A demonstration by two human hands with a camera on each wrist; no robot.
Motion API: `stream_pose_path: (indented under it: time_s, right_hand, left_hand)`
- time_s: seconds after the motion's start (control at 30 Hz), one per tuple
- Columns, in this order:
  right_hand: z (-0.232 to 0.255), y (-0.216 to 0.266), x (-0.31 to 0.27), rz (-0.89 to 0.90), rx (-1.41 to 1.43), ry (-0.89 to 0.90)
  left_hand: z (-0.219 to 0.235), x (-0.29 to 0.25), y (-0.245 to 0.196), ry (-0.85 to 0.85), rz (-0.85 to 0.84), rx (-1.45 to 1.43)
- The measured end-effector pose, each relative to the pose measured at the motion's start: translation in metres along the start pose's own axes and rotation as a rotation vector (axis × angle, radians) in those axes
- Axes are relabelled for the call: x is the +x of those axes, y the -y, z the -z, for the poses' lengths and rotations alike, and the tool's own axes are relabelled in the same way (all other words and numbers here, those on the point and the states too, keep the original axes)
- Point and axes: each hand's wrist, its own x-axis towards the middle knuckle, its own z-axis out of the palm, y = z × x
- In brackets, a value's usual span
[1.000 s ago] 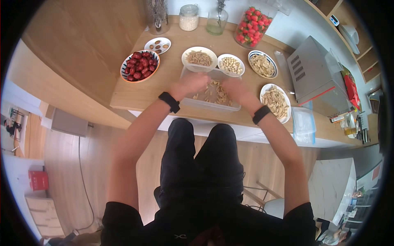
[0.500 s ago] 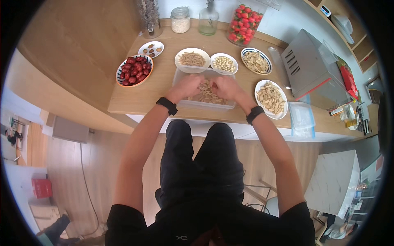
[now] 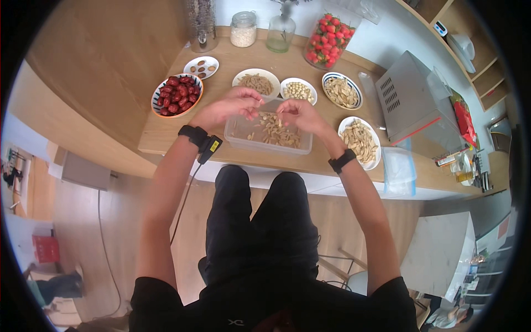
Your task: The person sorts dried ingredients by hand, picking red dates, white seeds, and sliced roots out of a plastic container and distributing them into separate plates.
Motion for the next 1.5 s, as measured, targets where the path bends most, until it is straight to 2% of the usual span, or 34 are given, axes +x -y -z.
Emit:
stream_pose_path:
  time_s: [0.07, 0.23, 0.3, 0.37, 0.5, 0.53, 0.57, 0.6, 0.63, 0.67, 0.7, 0.73, 0.77, 0.8, 0.83, 0.87, 0.9, 1.0, 1.07, 1.17, 1.3, 1.37, 1.5]
  right_hand:
    - [0.0, 0.001, 0.0, -0.028, -0.01, 0.019]
    - [0.0, 0.005, 0.008, 0.065, -0.078, -0.074]
    - [0.005, 0.012, 0.02, 0.092, -0.114, -0.119]
    - [0.014, 0.027, 0.04, 0.032, -0.218, -0.207]
    - [0.027, 0.031, 0.082, -0.023, -0.247, -0.271]
    - [0.027, 0.024, 0.091, 0.102, -0.272, -0.368]
    - [0.024, 0.027, 0.093, 0.228, -0.296, -0.463]
    - [0.022, 0.028, 0.09, 0.228, -0.295, -0.464]
    - [0.02, 0.027, 0.084, 0.282, -0.408, -0.45]
    - [0.015, 0.033, 0.075, 0.336, -0.52, -0.434]
    - [0.009, 0.038, 0.062, 0.331, -0.513, -0.434]
    - [0.005, 0.043, 0.044, 0.283, -0.64, -0.305]
    - [0.001, 0.044, 0.03, 0.235, -0.764, -0.173]
    - [-0.001, 0.04, 0.021, 0.233, -0.758, -0.178]
    - [-0.003, 0.036, 0.014, 0.19, -0.847, -0.104]
    - [-0.004, 0.032, 0.009, 0.145, -0.933, -0.028]
    - [-0.005, 0.023, 0.009, 0.144, -0.925, -0.037]
    - [-0.013, 0.003, 0.013, 0.122, -1.059, -0.023]
    - [-0.019, -0.003, 0.019, 0.166, -1.043, 0.025]
    - [-0.025, -0.02, 0.022, 0.283, -0.93, -0.078]
    - [-0.028, -0.025, 0.019, 0.318, -0.911, -0.115]
    - [-0.024, -0.016, 0.02, 0.104, -0.986, -0.098]
    - [-0.013, -0.008, 0.016, 0.048, -0.883, -0.21]
  left_hand:
    - [0.007, -0.001, -0.002, 0.011, -0.011, -0.011]
    - [0.025, 0.007, -0.01, 0.03, 0.02, -0.012]
    - [0.027, 0.013, -0.019, -0.058, -0.012, -0.01]
    - [0.03, 0.023, -0.03, -0.094, 0.009, 0.005]
    - [0.047, 0.055, -0.033, -0.201, 0.043, 0.089]
    - [0.048, 0.06, -0.029, -0.199, 0.043, 0.09]
    - [0.046, 0.064, -0.029, -0.269, 0.011, 0.06]
    - [0.044, 0.067, -0.028, -0.34, -0.021, 0.031]
    - [0.041, 0.071, -0.027, -0.339, -0.019, 0.032]
    - [0.034, 0.074, -0.026, -0.468, -0.099, 0.051]
    - [0.026, 0.072, -0.023, -0.595, -0.172, 0.071]
    - [0.02, 0.068, -0.02, -0.592, -0.163, 0.075]
    - [0.01, 0.058, -0.022, -0.572, -0.263, 0.255]
    - [0.005, 0.054, -0.02, -0.547, -0.366, 0.436]
    - [0.001, 0.052, -0.012, -0.541, -0.365, 0.442]
    - [0.002, 0.056, 0.009, -0.363, -0.488, 0.598]
    - [-0.003, 0.051, 0.014, -0.178, -0.609, 0.749]
    - [-0.03, 0.029, 0.025, -0.125, -0.515, 0.938]
    - [-0.036, 0.026, 0.035, -0.052, -0.285, 1.225]
    - [-0.033, 0.028, 0.052, -0.134, -0.311, 1.159]
    - [-0.035, 0.027, 0.056, -0.121, -0.304, 1.131]
    - [-0.034, 0.028, 0.058, -0.148, -0.369, 1.081]
    - [-0.031, 0.033, 0.064, -0.098, -0.254, 1.156]
